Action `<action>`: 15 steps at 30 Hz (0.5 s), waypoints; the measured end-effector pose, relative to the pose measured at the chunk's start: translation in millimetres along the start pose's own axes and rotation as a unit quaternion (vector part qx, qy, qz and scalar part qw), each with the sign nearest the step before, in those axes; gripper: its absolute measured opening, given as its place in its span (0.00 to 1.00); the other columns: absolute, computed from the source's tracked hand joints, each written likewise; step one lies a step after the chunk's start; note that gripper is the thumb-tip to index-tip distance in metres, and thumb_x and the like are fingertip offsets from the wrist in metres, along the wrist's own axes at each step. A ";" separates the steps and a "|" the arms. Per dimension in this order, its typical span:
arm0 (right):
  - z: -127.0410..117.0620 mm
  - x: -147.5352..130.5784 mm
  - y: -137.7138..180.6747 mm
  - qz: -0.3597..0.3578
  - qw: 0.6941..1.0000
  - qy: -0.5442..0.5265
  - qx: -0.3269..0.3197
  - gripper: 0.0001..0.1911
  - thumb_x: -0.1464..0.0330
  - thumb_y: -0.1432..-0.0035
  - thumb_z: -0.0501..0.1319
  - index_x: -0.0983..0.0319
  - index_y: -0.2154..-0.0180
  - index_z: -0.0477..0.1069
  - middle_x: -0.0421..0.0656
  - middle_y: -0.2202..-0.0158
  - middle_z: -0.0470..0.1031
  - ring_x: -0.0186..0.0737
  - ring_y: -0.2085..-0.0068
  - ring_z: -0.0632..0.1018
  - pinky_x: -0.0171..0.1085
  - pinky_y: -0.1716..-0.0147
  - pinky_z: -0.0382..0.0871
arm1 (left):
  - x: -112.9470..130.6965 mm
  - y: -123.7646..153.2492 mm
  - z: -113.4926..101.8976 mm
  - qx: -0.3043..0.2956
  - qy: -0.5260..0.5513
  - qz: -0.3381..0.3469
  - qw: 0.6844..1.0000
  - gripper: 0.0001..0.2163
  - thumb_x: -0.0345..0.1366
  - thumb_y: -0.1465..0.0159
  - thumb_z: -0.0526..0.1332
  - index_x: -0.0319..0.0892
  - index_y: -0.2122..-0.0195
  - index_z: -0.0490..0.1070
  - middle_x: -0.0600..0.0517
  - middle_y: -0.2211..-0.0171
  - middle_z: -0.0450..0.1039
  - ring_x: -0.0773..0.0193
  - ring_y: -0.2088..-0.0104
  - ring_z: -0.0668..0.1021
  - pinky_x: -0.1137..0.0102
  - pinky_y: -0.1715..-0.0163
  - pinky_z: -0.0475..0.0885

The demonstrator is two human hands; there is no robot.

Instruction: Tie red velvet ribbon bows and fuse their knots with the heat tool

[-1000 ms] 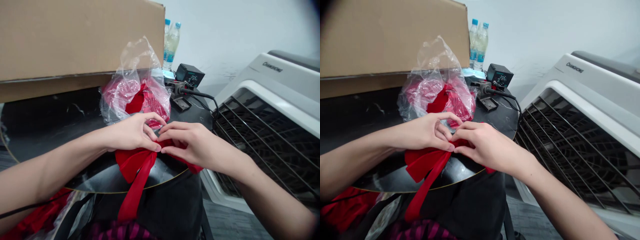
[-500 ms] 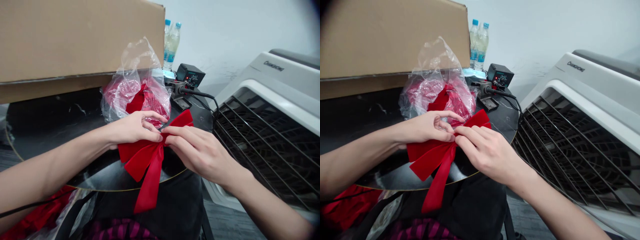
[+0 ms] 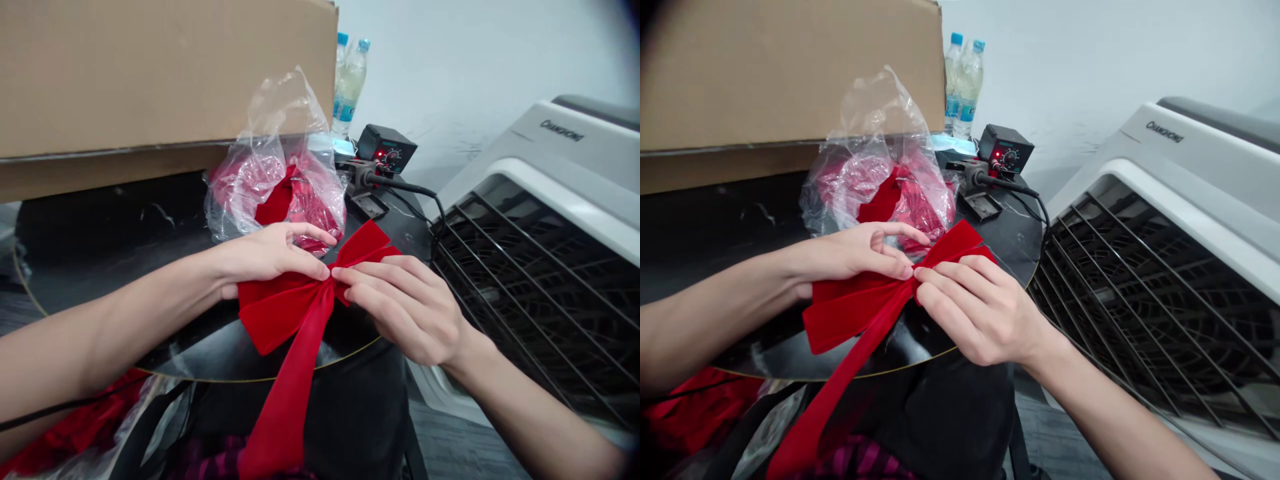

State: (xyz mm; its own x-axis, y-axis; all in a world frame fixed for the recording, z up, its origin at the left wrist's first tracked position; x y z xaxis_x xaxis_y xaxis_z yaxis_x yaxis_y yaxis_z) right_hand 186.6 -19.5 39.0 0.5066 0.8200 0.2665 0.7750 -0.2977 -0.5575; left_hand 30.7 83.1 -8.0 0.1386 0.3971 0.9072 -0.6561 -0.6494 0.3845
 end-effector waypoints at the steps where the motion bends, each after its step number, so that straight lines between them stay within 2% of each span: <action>1: -0.1 0.1 0.1 0.004 1.000 -0.004 -0.002 0.08 0.77 0.31 0.57 0.69 0.54 0.74 0.57 0.52 0.84 0.51 0.54 0.85 0.48 0.59 0.80 | -0.1 0.2 0.5 -0.005 0.003 -0.001 1.000 0.27 0.30 0.45 0.74 0.45 0.44 0.74 0.53 0.71 0.82 0.63 0.73 0.82 0.72 0.71 0.76; 6: -1.5 -1.8 2.0 -0.001 1.000 -0.016 -0.001 0.09 0.76 0.31 0.56 0.67 0.54 0.74 0.57 0.53 0.84 0.53 0.51 0.84 0.50 0.57 0.80 | -2.0 2.3 6.3 -0.031 0.061 -0.018 0.997 0.31 0.27 0.45 0.75 0.47 0.40 0.70 0.53 0.65 0.83 0.63 0.69 0.84 0.72 0.67 0.76; 10: 0.7 0.6 7.0 -0.006 1.000 -0.016 0.010 0.09 0.77 0.32 0.56 0.70 0.54 0.74 0.62 0.53 0.83 0.57 0.49 0.84 0.52 0.57 0.80 | -3.0 4.9 11.0 -0.007 0.093 -0.033 0.995 0.33 0.27 0.45 0.76 0.47 0.39 0.69 0.54 0.67 0.81 0.66 0.72 0.83 0.74 0.68 0.75; 13: 1.8 8.1 10.8 0.011 0.999 -0.014 0.030 0.11 0.76 0.31 0.55 0.67 0.53 0.74 0.60 0.51 0.82 0.54 0.47 0.83 0.52 0.54 0.80 | -2.0 5.0 14.5 0.006 0.132 -0.015 0.991 0.32 0.25 0.45 0.75 0.46 0.39 0.70 0.54 0.67 0.80 0.66 0.72 0.83 0.73 0.68 0.76; 15: 1.9 12.8 12.3 0.014 0.999 -0.018 0.038 0.11 0.76 0.31 0.55 0.65 0.51 0.74 0.57 0.51 0.82 0.52 0.47 0.82 0.51 0.53 0.80 | -3.7 3.1 16.3 0.005 0.152 -0.005 0.988 0.28 0.25 0.43 0.74 0.45 0.42 0.73 0.53 0.67 0.81 0.66 0.71 0.83 0.73 0.68 0.77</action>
State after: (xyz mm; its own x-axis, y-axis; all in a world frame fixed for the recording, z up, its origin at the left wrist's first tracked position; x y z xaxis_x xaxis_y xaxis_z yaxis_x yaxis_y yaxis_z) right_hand 201.9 -11.7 34.0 0.5129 0.8290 0.2231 0.7294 -0.2838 -0.6225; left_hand 40.3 69.1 -7.3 -0.0853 0.5794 0.8106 -0.6486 -0.6499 0.3962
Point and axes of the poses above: each hand's wrist, its own y-axis away from the middle knuckle, its own z-axis out of the palm, x = y × z, the point moved 5 cm from there along -y, towards the middle knuckle
